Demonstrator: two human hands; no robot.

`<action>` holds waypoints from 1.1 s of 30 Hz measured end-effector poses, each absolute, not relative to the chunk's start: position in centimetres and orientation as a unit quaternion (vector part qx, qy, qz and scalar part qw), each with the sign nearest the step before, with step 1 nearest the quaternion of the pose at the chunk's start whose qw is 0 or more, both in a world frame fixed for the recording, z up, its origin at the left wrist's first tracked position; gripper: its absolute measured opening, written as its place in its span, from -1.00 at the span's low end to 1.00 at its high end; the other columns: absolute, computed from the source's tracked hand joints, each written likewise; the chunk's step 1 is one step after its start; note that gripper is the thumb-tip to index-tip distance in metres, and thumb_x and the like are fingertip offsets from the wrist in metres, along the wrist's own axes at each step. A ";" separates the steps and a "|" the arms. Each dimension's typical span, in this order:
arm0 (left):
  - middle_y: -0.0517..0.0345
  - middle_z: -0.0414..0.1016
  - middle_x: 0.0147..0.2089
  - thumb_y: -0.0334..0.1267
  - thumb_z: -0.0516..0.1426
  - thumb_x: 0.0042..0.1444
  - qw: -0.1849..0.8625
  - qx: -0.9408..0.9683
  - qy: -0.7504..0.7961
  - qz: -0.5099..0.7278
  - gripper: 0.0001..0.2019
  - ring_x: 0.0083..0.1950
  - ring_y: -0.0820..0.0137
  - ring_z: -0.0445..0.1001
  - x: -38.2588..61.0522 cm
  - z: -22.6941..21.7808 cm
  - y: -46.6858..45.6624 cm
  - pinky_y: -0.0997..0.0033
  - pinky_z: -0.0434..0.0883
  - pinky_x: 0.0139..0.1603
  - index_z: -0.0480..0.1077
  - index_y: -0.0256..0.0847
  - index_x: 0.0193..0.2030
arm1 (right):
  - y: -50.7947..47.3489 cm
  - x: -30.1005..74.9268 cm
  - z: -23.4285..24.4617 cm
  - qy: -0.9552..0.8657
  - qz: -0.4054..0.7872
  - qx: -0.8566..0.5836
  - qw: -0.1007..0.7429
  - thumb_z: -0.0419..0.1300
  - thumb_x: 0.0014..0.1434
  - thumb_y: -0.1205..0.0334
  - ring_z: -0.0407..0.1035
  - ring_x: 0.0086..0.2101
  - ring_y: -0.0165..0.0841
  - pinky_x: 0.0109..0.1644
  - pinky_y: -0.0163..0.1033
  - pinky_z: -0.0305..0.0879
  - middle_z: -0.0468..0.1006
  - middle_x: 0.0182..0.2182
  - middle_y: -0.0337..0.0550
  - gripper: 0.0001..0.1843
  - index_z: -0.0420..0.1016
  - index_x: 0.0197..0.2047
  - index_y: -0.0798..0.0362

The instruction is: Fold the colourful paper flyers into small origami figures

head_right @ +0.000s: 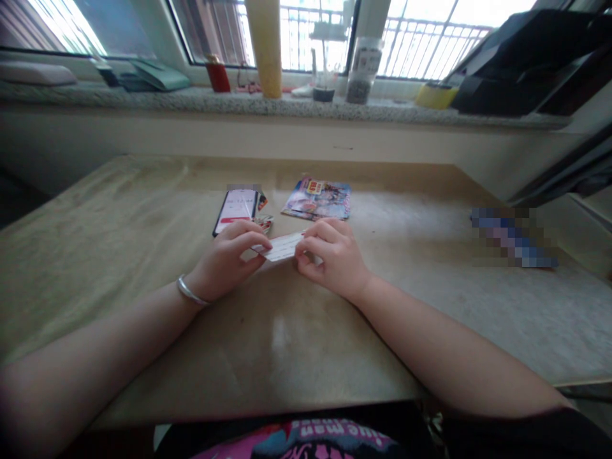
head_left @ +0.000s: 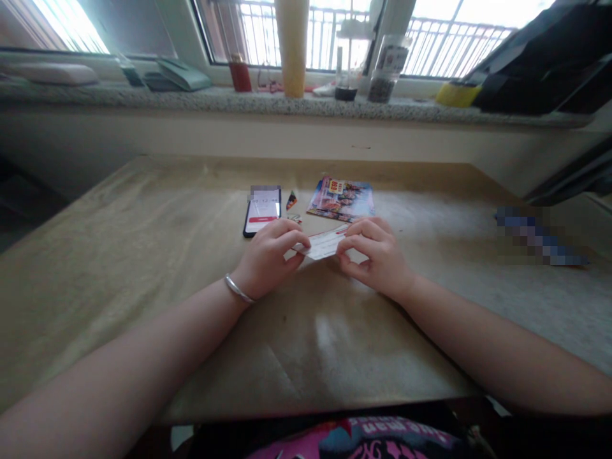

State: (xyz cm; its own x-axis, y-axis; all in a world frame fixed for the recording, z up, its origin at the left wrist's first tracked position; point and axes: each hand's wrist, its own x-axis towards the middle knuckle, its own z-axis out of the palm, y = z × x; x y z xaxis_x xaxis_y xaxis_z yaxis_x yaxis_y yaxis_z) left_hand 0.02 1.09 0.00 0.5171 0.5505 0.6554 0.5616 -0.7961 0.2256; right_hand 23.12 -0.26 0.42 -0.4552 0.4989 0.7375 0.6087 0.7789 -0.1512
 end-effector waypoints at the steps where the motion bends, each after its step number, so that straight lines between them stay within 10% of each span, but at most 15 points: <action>1: 0.09 0.42 -0.21 -0.42 0.15 0.09 -0.004 -0.865 -0.321 -0.386 -0.94 -0.15 0.38 0.41 -0.1 0.0 1.3 0.33 0.41 -0.11 0.42 -0.21 -0.31 | -0.3 23.2 0.4 -0.854 -0.068 -0.321 0.404 0.21 0.03 0.35 0.35 -0.26 -0.30 -0.11 -0.13 0.29 0.47 -0.38 -0.21 -0.91 0.46 -0.43 -0.04; 11: 0.08 0.34 -0.08 -0.44 0.13 0.13 -0.032 -0.833 -0.311 -0.456 -0.84 -0.12 0.42 0.40 -0.4 -0.2 1.1 0.43 0.45 -0.26 0.49 -0.17 -0.39 | 0.2 23.3 -0.1 -0.864 -0.009 -0.344 0.367 0.19 0.13 0.29 0.33 -0.27 -0.30 -0.14 -0.12 0.31 0.48 -0.36 -0.17 -0.95 0.48 -0.36 -0.02; 23: 0.15 0.50 -0.15 -0.23 0.16 0.17 0.168 -0.889 -0.236 -0.355 -0.86 -0.11 0.37 0.46 -0.9 0.3 1.3 0.31 0.44 -0.05 0.44 -0.11 -0.12 | 0.6 23.2 -0.4 -0.835 -0.019 -0.383 0.394 0.24 0.08 0.27 0.32 -0.05 -0.18 0.06 0.02 0.29 0.45 -0.09 -0.08 -0.67 0.43 -0.04 -0.06; 33: 0.21 0.54 -0.08 -0.34 0.13 0.18 0.206 -0.914 -0.176 -0.301 -0.88 -0.11 0.37 0.49 -0.6 0.9 1.1 0.34 0.47 -0.09 0.44 -0.13 -0.15 | 1.1 23.5 -0.4 -0.845 -0.036 -0.354 0.400 0.17 0.17 0.29 0.35 -0.14 -0.25 0.01 -0.04 0.31 0.55 -0.26 -0.14 -0.90 0.52 -0.28 -0.04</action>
